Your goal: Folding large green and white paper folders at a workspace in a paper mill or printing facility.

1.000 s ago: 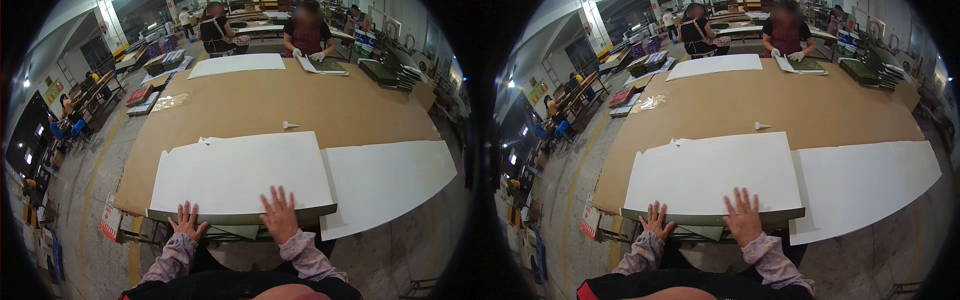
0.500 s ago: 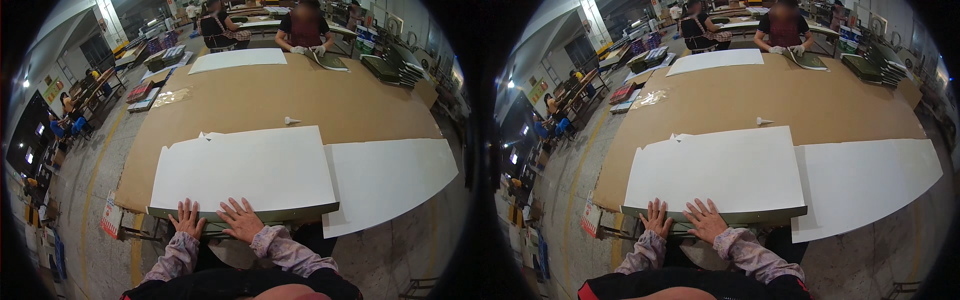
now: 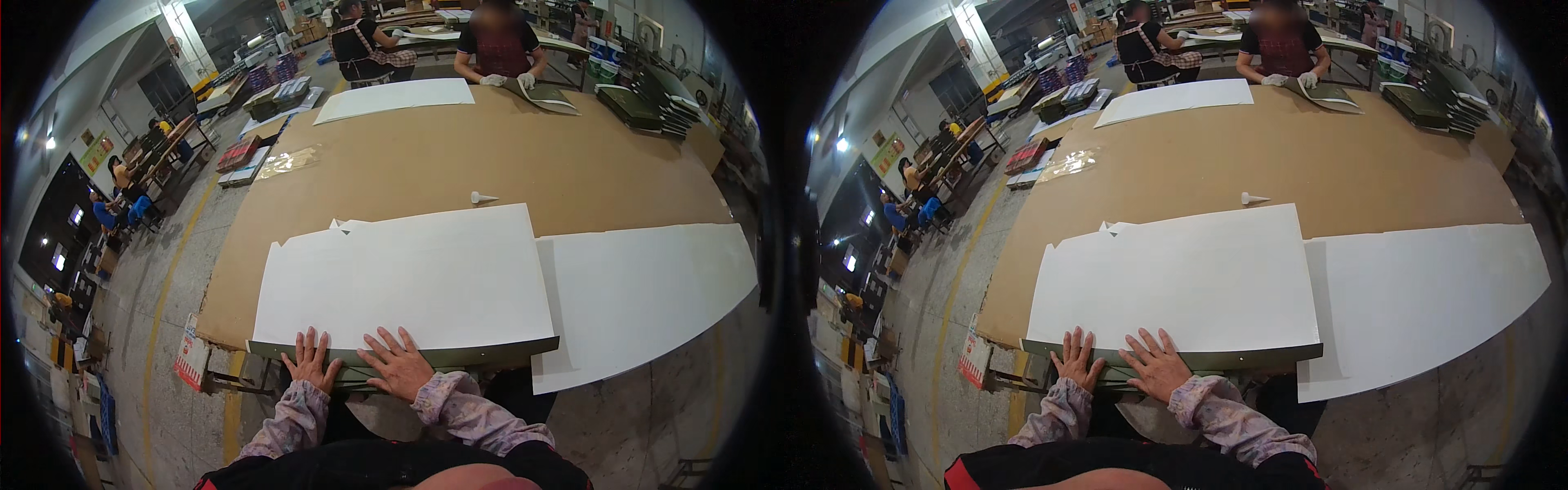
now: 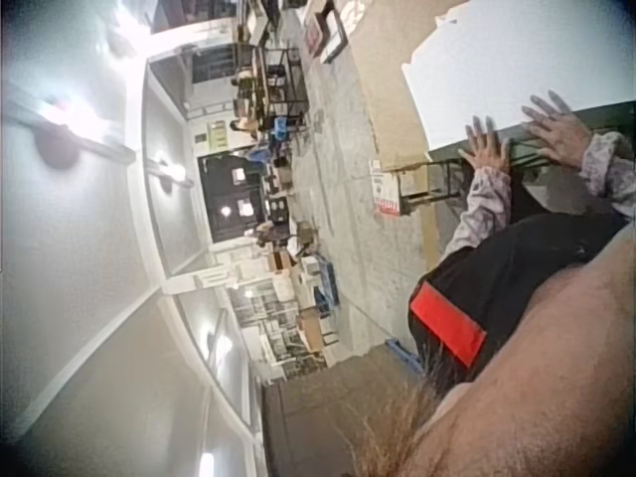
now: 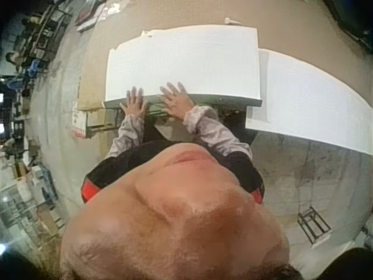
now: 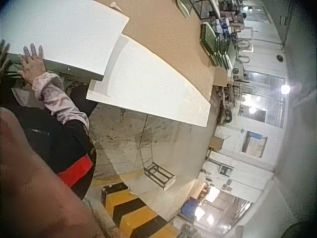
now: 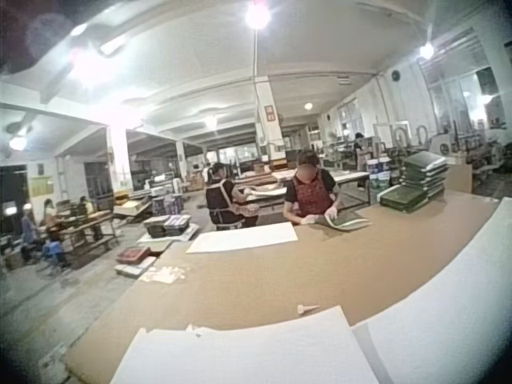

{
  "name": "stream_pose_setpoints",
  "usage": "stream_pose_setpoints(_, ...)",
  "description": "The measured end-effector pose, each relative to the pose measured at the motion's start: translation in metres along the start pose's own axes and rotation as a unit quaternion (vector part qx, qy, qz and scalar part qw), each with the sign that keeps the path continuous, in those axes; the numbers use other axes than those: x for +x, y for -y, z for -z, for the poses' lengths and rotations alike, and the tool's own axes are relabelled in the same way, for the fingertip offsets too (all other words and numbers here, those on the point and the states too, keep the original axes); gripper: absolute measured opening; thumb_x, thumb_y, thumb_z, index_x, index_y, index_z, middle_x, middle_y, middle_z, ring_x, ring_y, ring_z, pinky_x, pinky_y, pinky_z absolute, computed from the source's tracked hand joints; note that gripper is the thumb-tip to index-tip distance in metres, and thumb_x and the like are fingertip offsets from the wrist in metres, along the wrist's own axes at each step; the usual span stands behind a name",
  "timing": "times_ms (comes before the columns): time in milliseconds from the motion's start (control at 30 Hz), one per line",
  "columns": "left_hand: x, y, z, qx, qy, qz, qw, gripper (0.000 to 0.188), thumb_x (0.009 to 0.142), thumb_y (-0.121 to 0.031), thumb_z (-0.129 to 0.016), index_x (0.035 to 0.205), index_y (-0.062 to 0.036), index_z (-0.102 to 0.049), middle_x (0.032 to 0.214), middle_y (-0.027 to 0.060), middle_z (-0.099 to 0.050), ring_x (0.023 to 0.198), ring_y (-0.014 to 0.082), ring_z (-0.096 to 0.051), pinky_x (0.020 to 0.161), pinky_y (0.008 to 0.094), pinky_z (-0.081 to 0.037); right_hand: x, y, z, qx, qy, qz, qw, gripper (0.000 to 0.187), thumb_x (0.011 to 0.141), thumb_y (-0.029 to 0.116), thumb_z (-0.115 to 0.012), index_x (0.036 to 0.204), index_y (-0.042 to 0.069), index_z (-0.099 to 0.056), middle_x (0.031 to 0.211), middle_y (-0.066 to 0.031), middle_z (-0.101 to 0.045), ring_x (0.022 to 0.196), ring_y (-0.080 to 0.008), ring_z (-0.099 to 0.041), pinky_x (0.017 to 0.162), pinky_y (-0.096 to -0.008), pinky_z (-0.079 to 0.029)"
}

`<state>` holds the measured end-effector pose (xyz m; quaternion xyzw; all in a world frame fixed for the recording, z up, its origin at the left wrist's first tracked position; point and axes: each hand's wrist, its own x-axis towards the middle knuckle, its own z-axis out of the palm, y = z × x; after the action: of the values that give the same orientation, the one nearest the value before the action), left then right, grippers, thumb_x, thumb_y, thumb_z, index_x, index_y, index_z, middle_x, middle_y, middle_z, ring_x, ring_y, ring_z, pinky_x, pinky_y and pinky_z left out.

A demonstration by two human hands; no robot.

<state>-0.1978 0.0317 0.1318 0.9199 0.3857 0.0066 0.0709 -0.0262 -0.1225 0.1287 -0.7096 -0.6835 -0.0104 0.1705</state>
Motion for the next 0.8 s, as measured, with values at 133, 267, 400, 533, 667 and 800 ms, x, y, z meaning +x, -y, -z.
stream_pose_setpoints(133, 0.001, -0.006, 0.007, 0.004, 0.012, 0.017, 1.0, 0.066, 0.083, -0.055, -0.048, 0.14, -0.027, -0.029, 0.151, 0.0016, -0.013, 0.139, 0.0253, -0.005, 0.1, 0.068, -0.002, 0.0, -0.001, 0.004, 0.005, 0.006, -0.002, 1.0, 0.058, 0.086, 0.05, -0.047, 0.136, 0.022, -0.037, 0.143, -0.005, -0.03, 0.135, -0.0274, -0.02, 0.109, -0.0513, -0.014)
stream_pose_setpoints(267, 0.001, -0.004, 0.004, 0.003, 0.009, 0.018, 1.0, 0.066, 0.083, -0.056, -0.048, 0.14, -0.0274, -0.029, 0.151, 0.0014, -0.013, 0.139, 0.0247, -0.005, 0.1, 0.0681, -0.002, 0.0, -0.001, 0.001, 0.008, 0.001, 0.002, 1.0, 0.057, 0.086, 0.051, -0.046, 0.135, 0.022, -0.039, 0.143, -0.006, -0.03, 0.135, -0.0283, -0.019, 0.109, -0.0517, -0.012)
stream_pose_setpoints(400, -0.001, -0.001, 0.003, -0.005, 0.005, 0.017, 1.0, 0.065, 0.084, -0.056, -0.047, 0.14, -0.0281, -0.029, 0.151, 0.0011, -0.013, 0.139, 0.0244, -0.005, 0.1, 0.0681, -0.002, -0.001, 0.001, 0.001, 0.01, -0.001, 0.005, 1.0, 0.056, 0.087, 0.051, -0.046, 0.135, 0.023, -0.039, 0.143, -0.0061, -0.031, 0.135, -0.0281, -0.02, 0.109, -0.0514, -0.012)
stream_pose_setpoints(533, 0.0, 0.001, 0.001, -0.015, 0.009, 0.017, 1.0, 0.065, 0.084, -0.056, -0.047, 0.14, -0.0285, -0.03, 0.151, 0.0012, -0.013, 0.139, 0.0244, -0.005, 0.1, 0.0677, -0.001, -0.001, 0.001, 0.004, 0.014, 0.009, 0.002, 1.0, 0.056, 0.087, 0.048, -0.047, 0.136, 0.023, -0.037, 0.144, -0.0061, -0.029, 0.135, -0.0282, -0.021, 0.109, -0.0514, -0.014)
stream_pose_setpoints(667, 0.003, 0.002, 0.0, -0.031, 0.021, 0.022, 0.999, 0.067, 0.084, -0.056, -0.047, 0.141, -0.0283, -0.027, 0.151, 0.0041, -0.008, 0.14, 0.0249, -0.002, 0.101, 0.0663, 0.0, 0.0, -0.001, 0.004, 0.014, 0.003, 0.005, 1.0, 0.056, 0.087, 0.048, -0.047, 0.136, 0.023, -0.037, 0.143, -0.0066, -0.03, 0.135, -0.0282, -0.021, 0.108, -0.0517, -0.015)
stream_pose_setpoints(800, 0.008, 0.011, -0.003, -0.072, 0.028, 0.028, 0.997, 0.072, 0.084, -0.055, -0.048, 0.143, -0.0242, -0.022, 0.152, 0.0067, -0.003, 0.14, 0.0259, 0.001, 0.103, 0.0635, 0.001, 0.001, -0.002, 0.004, 0.009, 0.003, 0.005, 1.0, 0.055, 0.088, 0.05, -0.044, 0.136, 0.023, -0.038, 0.144, -0.0056, -0.03, 0.135, -0.0274, -0.019, 0.11, -0.0507, -0.012)
